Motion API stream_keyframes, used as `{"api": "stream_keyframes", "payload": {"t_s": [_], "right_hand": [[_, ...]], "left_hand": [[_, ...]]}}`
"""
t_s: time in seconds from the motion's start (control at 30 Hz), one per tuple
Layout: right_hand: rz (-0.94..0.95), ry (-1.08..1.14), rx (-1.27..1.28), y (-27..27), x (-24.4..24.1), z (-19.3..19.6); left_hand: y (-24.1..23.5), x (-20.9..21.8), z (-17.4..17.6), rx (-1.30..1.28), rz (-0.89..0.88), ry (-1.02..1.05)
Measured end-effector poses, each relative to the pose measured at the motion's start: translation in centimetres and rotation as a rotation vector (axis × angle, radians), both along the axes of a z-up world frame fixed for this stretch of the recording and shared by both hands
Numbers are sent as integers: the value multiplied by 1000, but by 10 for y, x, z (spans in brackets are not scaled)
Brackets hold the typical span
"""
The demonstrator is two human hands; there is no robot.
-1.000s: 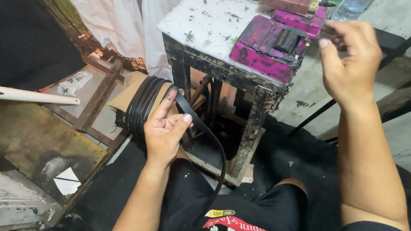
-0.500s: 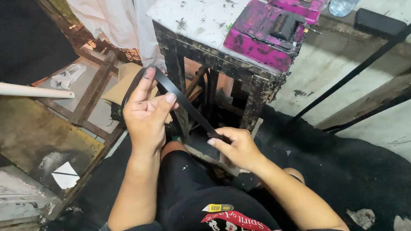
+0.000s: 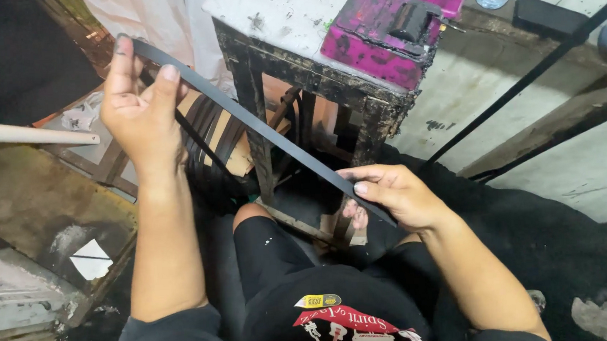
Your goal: Applying paint to the edges of leather strips using an edge-inking machine and hanging them on a line to dry.
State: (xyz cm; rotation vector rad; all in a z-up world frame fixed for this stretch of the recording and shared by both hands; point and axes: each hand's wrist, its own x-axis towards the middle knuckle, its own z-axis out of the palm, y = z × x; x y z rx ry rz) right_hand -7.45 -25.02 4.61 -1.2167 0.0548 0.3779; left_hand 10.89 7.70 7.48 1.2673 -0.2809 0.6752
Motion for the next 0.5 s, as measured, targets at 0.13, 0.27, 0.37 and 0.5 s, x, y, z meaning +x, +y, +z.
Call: {"api": "stream_keyframes", "payload": {"t_s": [0.13,0.27,0.37,0.5], "right_hand": [[4,-126,-103,-11,-6,21],[-14,-114,-94,-14,-11,38],[-6,-89,-74,-14,-12,43],[3,-52,-42,-15,-11,48]], "left_hand": [[5,11,3,23,-26,-2],[6,24,0,115,-33,-82],[3,24,4,137,-19,-95],[2,25,9,202,34,-140]]}}
